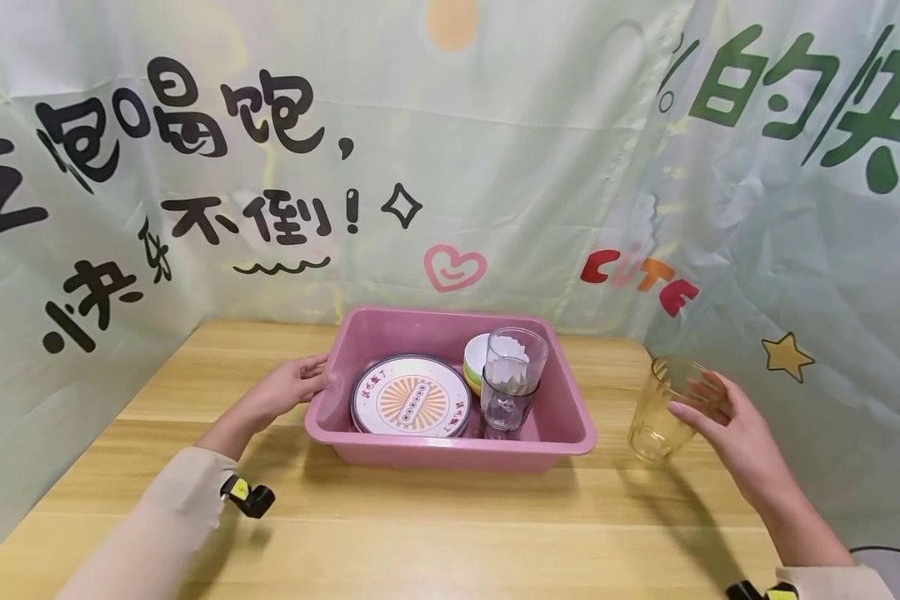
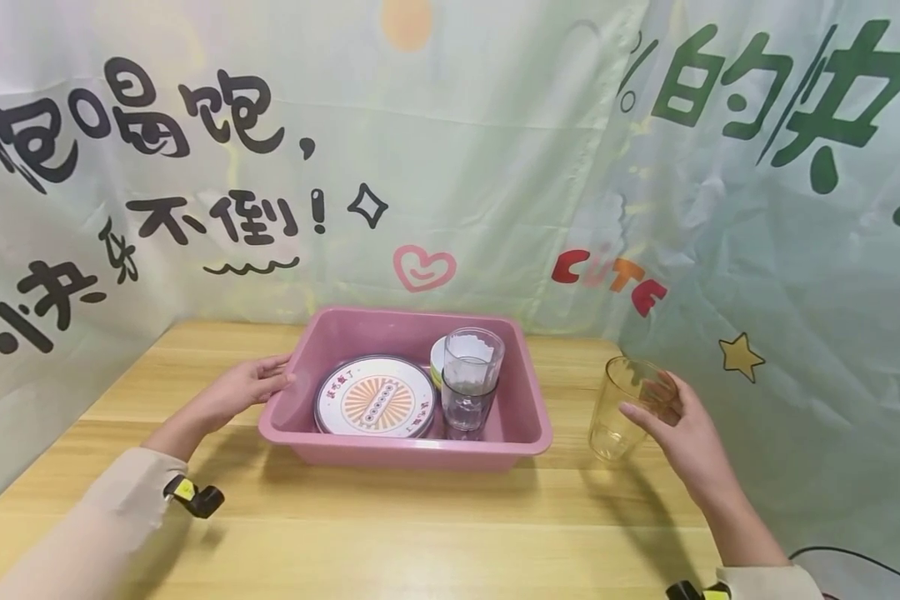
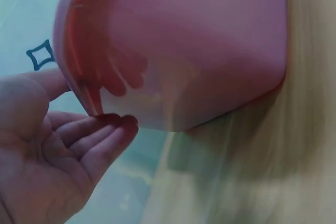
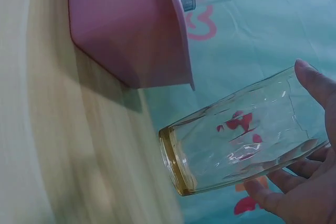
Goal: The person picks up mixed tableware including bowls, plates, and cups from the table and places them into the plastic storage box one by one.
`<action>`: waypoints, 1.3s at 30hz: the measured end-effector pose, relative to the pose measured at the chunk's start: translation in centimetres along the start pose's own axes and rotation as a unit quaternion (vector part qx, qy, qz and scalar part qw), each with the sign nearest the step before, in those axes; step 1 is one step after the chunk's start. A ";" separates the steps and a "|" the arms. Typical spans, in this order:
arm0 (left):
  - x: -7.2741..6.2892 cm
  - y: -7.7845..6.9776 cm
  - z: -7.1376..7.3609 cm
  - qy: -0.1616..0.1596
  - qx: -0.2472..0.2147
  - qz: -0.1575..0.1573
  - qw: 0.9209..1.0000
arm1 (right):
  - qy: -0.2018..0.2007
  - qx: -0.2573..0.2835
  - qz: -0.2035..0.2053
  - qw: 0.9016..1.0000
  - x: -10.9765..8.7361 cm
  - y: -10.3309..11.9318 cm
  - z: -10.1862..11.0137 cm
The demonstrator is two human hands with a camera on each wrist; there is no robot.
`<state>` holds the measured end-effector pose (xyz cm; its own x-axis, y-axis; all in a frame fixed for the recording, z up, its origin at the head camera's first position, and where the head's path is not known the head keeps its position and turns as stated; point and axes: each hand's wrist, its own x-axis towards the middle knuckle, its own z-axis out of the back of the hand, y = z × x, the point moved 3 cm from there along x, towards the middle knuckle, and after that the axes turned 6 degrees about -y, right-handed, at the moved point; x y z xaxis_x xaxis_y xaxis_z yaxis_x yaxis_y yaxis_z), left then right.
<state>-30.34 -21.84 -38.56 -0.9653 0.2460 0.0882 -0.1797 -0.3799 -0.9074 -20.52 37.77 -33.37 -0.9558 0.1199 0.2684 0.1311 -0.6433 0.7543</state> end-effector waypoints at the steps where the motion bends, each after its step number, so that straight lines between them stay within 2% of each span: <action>1: 0.0 -0.2 0.1 -0.003 0.018 -0.005 1.000 | 0.000 -0.002 0.003 1.000 0.1 0.2 0.0; 5: -0.1 -1.4 0.7 -0.021 0.076 -0.027 0.996 | -0.001 -0.006 0.020 1.000 0.4 1.2 -0.1; 11: -0.2 -3.5 0.9 -0.028 0.139 -0.034 0.989 | 0.001 -0.011 0.041 0.999 0.5 2.7 -0.2; 19: -0.2 -6.5 0.2 -0.030 0.187 -0.043 0.981 | 0.009 -0.016 0.048 0.999 1.2 4.8 -0.3; 25: -0.1 -9.2 -0.9 -0.020 0.178 -0.066 0.982 | 0.012 -0.020 0.056 0.998 1.7 6.6 -0.5; 32: 0.6 -12.7 -2.5 -0.005 0.127 -0.079 0.989 | 0.009 -0.011 0.061 0.998 2.5 8.9 -0.8; 39: 1.6 -15.9 -4.7 0.006 0.101 -0.111 0.989 | 0.012 -0.019 0.087 0.996 3.4 11.7 -1.2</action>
<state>-28.10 -11.28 -25.94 -0.8959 0.3535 0.2692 -0.4217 -0.4858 -0.7656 -22.53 29.71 -24.34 -0.9257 -0.0138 0.3781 0.2854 -0.6813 0.6740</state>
